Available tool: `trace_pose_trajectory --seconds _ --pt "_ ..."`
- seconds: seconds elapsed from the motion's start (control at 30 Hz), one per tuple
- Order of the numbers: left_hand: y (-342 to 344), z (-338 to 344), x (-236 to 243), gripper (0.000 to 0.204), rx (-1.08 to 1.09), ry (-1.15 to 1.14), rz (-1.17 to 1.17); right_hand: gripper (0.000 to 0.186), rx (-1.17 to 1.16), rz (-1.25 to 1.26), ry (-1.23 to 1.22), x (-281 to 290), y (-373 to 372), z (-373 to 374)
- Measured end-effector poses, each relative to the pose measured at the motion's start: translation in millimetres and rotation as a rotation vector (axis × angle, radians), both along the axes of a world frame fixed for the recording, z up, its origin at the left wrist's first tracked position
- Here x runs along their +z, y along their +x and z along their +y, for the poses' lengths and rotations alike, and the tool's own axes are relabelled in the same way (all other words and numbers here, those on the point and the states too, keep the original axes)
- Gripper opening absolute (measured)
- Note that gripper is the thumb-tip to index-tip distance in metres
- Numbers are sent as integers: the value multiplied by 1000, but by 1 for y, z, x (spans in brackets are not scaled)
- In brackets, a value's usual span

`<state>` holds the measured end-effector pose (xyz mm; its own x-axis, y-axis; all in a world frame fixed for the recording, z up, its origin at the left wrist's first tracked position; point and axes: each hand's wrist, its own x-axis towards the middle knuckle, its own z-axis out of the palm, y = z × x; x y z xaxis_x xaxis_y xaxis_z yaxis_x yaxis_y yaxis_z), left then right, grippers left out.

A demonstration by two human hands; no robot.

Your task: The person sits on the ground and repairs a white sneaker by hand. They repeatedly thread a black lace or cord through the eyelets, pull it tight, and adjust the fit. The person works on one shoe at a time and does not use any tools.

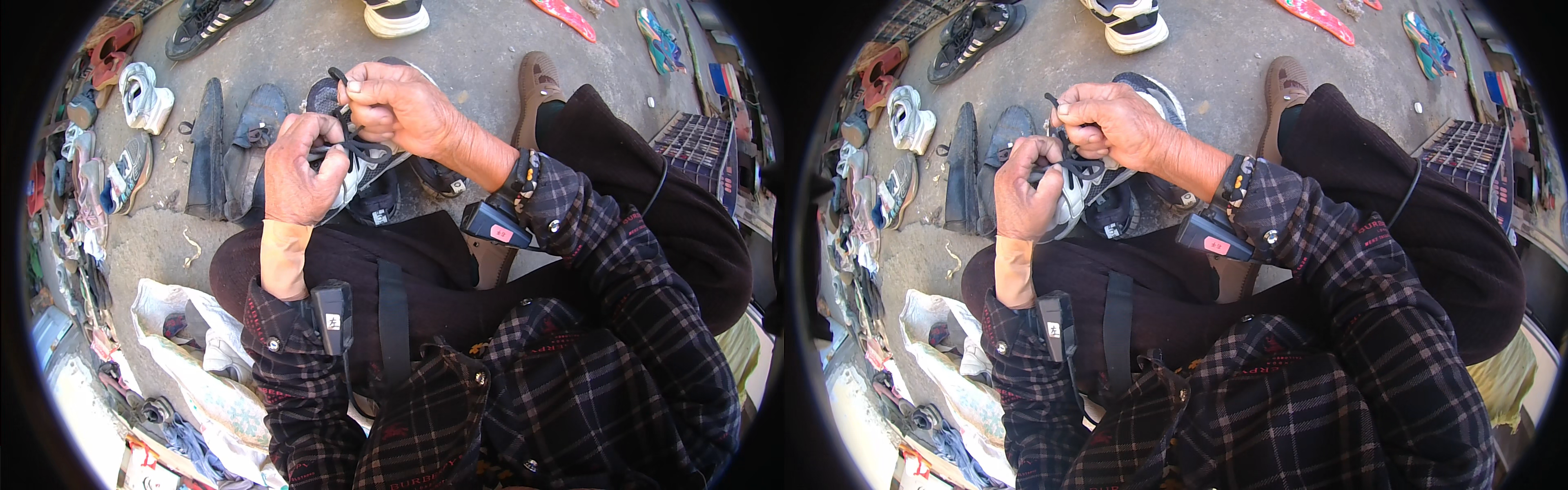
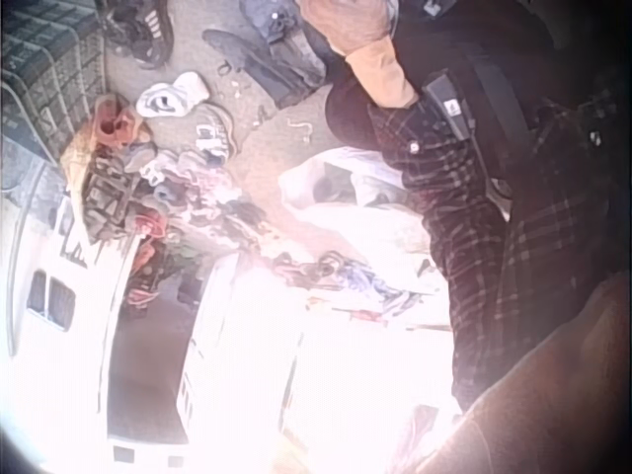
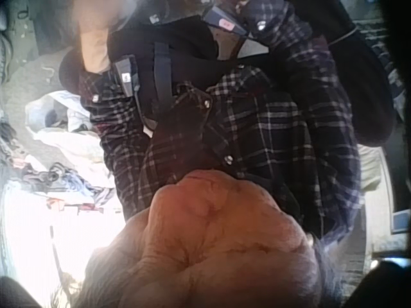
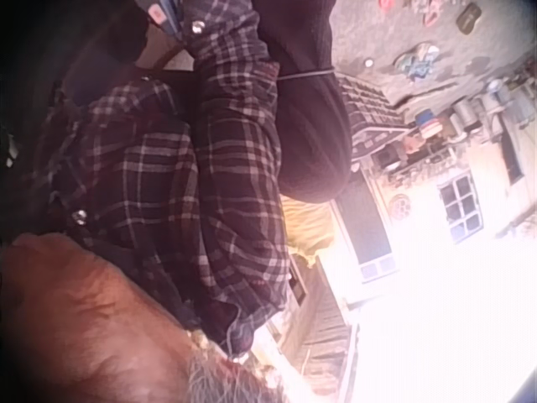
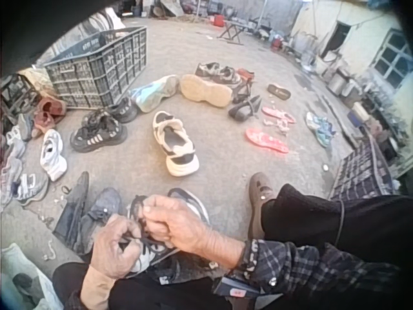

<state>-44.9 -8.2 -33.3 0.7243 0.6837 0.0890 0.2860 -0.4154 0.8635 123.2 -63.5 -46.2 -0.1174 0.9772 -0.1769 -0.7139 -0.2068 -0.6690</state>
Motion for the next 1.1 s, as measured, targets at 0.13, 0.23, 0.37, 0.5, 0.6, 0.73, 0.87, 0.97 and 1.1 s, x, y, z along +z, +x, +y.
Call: trace_pose_trajectory --seconds 0.13,0.23,0.37,0.5,0.6,0.73,0.87,0.97,1.1 --pt "-5 6 0 13 -73 -106 21 16 43 21 -13 -2 3 1" --pt "-5 6 1 15 -128 -58 19 17 46 15 -10 -3 3 1" --pt "-3 4 4 18 -114 -48 45 17 48 40 3 -3 3 1" --pt "0 2 4 22 -93 32 86 18 78 20 36 -4 3 1" --pt "1 0 5 22 -80 50 105 18 77 25 22 -5 2 1" --pt "1 0 6 20 -67 31 78 18 98 96 37 -6 4 1" --pt "0 1 6 17 -76 5 37 18 93 88 24 -7 5 1" --pt "-1 2 6 16 -92 9 19 18 96 77 27 -7 5 1" --pt "-1 2 6 15 -116 57 1 18 106 70 37 -7 5 1"
